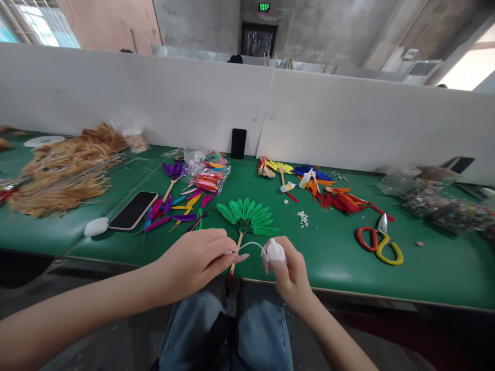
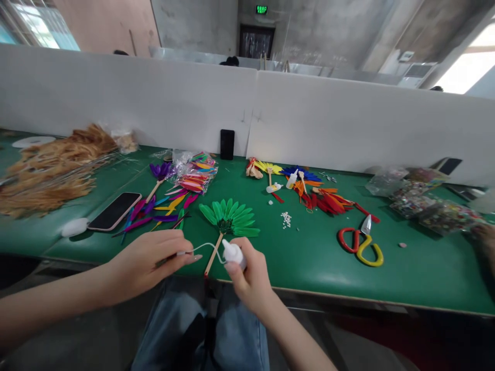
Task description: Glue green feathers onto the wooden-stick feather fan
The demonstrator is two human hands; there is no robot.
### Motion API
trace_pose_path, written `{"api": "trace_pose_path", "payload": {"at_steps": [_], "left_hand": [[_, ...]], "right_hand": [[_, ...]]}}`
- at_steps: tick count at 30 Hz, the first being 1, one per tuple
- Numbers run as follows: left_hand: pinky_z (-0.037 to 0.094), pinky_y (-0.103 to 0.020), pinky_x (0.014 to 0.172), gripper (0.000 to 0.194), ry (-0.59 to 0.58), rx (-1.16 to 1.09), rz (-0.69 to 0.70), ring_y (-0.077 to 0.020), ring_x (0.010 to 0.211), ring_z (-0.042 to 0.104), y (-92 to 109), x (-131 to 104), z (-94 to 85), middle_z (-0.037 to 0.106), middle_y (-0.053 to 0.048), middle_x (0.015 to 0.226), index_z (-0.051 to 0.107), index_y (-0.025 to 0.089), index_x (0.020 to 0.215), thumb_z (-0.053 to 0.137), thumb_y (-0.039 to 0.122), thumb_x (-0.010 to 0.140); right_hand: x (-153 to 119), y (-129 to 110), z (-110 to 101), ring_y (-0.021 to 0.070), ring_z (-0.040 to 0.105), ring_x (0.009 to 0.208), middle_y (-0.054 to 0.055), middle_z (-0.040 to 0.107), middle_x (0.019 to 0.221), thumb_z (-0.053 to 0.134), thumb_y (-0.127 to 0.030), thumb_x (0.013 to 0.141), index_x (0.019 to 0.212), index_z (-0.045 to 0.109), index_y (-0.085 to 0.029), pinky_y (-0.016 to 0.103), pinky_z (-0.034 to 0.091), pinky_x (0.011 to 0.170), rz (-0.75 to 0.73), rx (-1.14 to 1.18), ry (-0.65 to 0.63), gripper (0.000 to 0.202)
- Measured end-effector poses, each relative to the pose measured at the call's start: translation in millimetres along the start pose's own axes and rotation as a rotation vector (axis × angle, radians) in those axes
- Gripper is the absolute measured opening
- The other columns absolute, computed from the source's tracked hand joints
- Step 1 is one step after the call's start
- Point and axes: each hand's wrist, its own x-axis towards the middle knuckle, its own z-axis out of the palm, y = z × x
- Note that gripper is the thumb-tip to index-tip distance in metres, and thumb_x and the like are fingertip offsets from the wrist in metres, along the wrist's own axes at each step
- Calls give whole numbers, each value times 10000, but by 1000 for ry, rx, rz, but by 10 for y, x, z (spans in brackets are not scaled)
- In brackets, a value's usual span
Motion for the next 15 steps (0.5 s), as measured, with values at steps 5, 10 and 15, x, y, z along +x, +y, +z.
{"api": "trace_pose_path", "payload": {"at_steps": [5,10,15], "left_hand": [[383,-224,541,184,127,171,162,-116,590,523,120,-90,-51,588,-2,665,571,176,857,414,244,922],[408,-225,510,204,182,302,179,-115,549,551,148,-131,-63,612,4,635,590,189,859,409,262,920],[428,-214,505,198,215,320,208,-109,541,559,153,-141,-27,604,3,632,595,162,851,421,231,914]], "right_hand": [[-62,-185,27,125,497,548,-4,536,644,347,-564,885,869,522,-203,238,411,525,-106,116,33,402],[-53,-276,-16,139,555,605,14,603,729,375,-579,872,958,541,-231,251,440,562,-175,68,48,395],[-48,-278,3,161,564,638,27,611,746,406,-575,861,1005,546,-231,274,449,571,-303,101,73,398]]}}
